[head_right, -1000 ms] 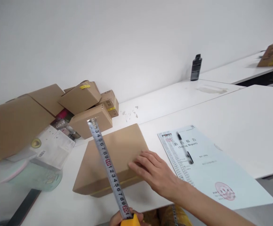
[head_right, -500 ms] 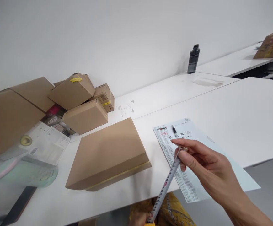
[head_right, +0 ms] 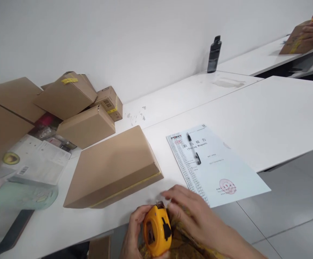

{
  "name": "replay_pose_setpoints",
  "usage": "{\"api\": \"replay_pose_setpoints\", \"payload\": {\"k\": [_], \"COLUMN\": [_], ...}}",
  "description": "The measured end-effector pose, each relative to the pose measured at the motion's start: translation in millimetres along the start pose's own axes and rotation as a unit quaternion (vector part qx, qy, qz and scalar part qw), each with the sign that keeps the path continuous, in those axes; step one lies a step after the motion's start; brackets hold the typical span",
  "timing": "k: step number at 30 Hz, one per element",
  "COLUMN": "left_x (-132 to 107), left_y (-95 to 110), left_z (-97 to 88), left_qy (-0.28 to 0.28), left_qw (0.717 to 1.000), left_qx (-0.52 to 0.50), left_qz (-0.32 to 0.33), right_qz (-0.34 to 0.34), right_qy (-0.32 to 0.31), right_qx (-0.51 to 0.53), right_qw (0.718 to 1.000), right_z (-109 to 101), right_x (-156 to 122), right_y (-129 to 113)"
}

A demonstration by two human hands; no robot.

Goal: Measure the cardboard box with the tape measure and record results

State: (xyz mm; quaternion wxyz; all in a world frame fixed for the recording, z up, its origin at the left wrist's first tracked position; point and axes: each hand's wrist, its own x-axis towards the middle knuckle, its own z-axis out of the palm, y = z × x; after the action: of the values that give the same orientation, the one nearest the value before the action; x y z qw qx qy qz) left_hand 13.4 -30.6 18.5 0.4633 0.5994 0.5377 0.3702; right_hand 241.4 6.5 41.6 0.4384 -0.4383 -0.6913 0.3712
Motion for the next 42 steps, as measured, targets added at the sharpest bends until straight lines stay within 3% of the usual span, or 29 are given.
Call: {"api": "replay_pose_setpoints", "payload": {"k": [3, 5, 8, 11, 14, 17, 19, 21, 23, 26, 28, 30, 33, 37, 42], "left_x": [15.1, 27.2, 44.6, 61.6, 80.1, 96.2, 101.7, 101.4, 97.3, 95.6, 104.1, 120.6, 149.1, 169.5, 168.4], "left_y": [1.5, -1.1, -11.1, -23.4, -33.6, -41.4, -43.0, -38.2, -25.3, 4.6, 23.4, 35.9, 42.1, 37.4, 28.2], "left_z": [-6.0, -13.8, -26.4, -36.1, -41.8, -45.6, -46.6, -42.9, -29.8, 11.7, 48.5, 83.2, 116.3, 124.8, 121.5], "left_qy": [0.039, 0.059, 0.077, 0.046, 0.036, 0.062, 0.086, 0.113, 0.119, 0.071, -0.032, -0.116, -0.209, -0.246, -0.234], "left_qw": [0.996, 0.991, 0.981, 0.966, 0.942, 0.913, 0.885, 0.859, 0.846, 0.845, 0.847, 0.83, 0.798, 0.785, 0.785], "left_qx": [0.07, 0.102, 0.151, 0.22, 0.285, 0.342, 0.389, 0.422, 0.431, 0.394, 0.367, 0.388, 0.462, 0.488, 0.481], "left_qz": [0.036, 0.07, 0.099, 0.131, 0.176, 0.212, 0.24, 0.266, 0.29, 0.355, 0.382, 0.383, 0.325, 0.293, 0.313], "right_qz": [0.088, 0.155, 0.236, 0.278, 0.251, 0.229, 0.208, 0.173, 0.152, 0.15, 0.157, 0.172, 0.2, 0.219, 0.198], "right_qy": [0.115, 0.177, 0.157, 0.104, 0.065, 0.047, 0.065, 0.106, 0.143, 0.173, 0.2, 0.22, 0.2, 0.184, 0.208], "right_qx": [-0.093, -0.217, -0.335, -0.368, -0.335, -0.266, -0.119, 0.06, 0.151, 0.146, 0.118, 0.105, 0.15, 0.144, 0.053], "right_qw": [0.985, 0.948, 0.898, 0.881, 0.906, 0.935, 0.969, 0.977, 0.966, 0.962, 0.96, 0.954, 0.947, 0.947, 0.957], "right_z": [-44.5, -76.7, -107.0, -109.7, -103.1, -108.5, -119.9, -131.6, -137.4, -128.8, -115.3, -102.1, -91.1, -89.1, -86.0], "right_x": [17.8, 36.5, 68.8, 95.3, 109.2, 110.3, 105.6, 99.0, 93.4, 92.4, 96.2, 100.8, 103.7, 99.9, 97.6], "right_y": [18.6, 39.9, 75.6, 101.6, 111.1, 107.3, 100.5, 92.7, 85.9, 81.0, 83.1, 89.7, 103.8, 117.4, 118.3]}}
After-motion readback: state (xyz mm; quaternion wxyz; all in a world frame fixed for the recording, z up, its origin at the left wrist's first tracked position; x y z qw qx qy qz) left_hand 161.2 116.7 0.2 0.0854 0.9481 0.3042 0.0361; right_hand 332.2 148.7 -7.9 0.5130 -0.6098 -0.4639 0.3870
